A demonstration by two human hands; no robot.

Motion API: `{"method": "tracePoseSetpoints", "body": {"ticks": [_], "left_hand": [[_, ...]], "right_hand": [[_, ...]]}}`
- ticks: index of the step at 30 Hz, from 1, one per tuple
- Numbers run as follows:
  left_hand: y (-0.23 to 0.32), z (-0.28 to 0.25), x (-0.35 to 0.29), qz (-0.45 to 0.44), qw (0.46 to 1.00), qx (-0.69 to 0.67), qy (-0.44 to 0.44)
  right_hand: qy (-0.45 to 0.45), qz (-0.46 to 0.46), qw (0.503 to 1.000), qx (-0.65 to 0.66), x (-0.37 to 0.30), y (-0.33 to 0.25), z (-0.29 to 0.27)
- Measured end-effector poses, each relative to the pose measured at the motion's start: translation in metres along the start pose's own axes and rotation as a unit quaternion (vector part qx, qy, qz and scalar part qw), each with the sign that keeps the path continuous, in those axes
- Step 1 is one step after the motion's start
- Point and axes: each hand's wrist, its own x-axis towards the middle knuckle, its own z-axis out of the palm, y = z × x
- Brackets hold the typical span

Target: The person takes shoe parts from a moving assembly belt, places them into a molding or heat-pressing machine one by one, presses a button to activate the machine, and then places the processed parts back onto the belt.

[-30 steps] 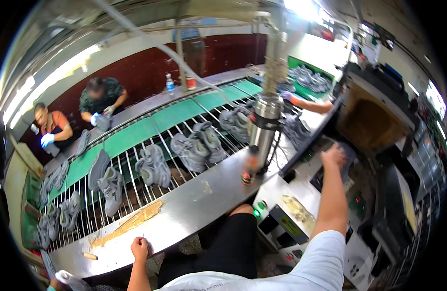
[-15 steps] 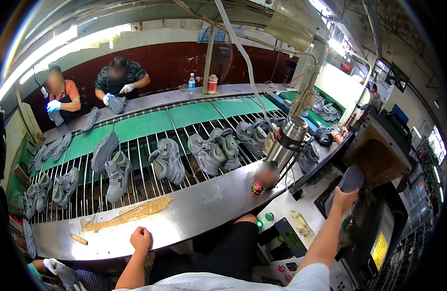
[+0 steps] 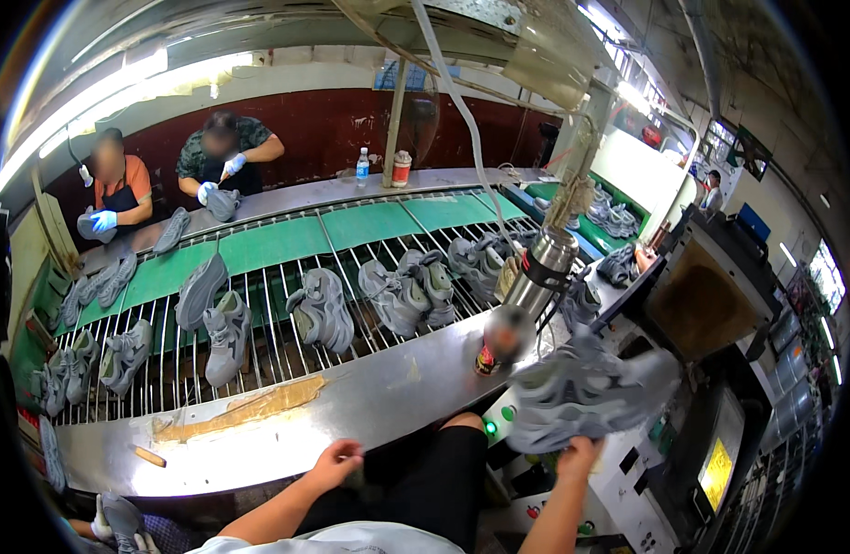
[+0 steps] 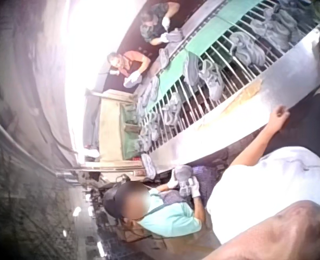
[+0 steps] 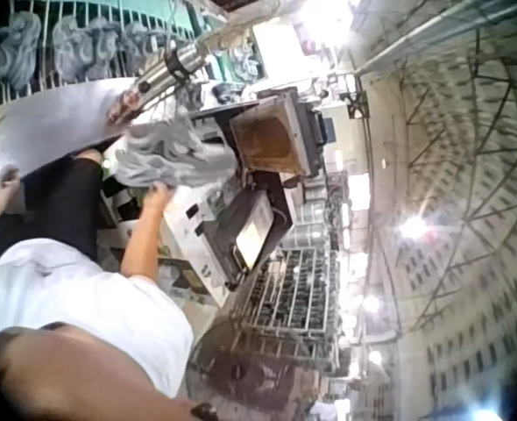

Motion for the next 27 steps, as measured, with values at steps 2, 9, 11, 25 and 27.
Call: {"method": "tracePoseSetpoints", "body": {"ticks": [2,9,11,25,27], "left_hand": [[0.062,0.030,-0.004,0.034,0.989,-0.029,-0.140],[0.151,-0.011,-0.009,0.030,0.958,-0.278,0.061],[0.143,-0.050,-0.022,0.066,0.943,-0.284,0.161],[0.051,-0.133,0.112,0.094,0.903,0.066,0.414],[0.039,-0.146,0.149,0.123,0.862,0.189,0.454]], "right_hand": [[-0.065,0.209,0.970,0.106,-0.016,0.040,0.004],[-0.413,0.419,0.799,0.129,-0.161,0.137,0.176],[-0.530,0.375,0.759,-0.044,-0.189,0.149,0.209],[-0.332,0.448,0.731,-0.393,-0.097,0.145,0.030],[-0.295,0.530,0.695,-0.387,-0.089,0.132,0.019]]}}
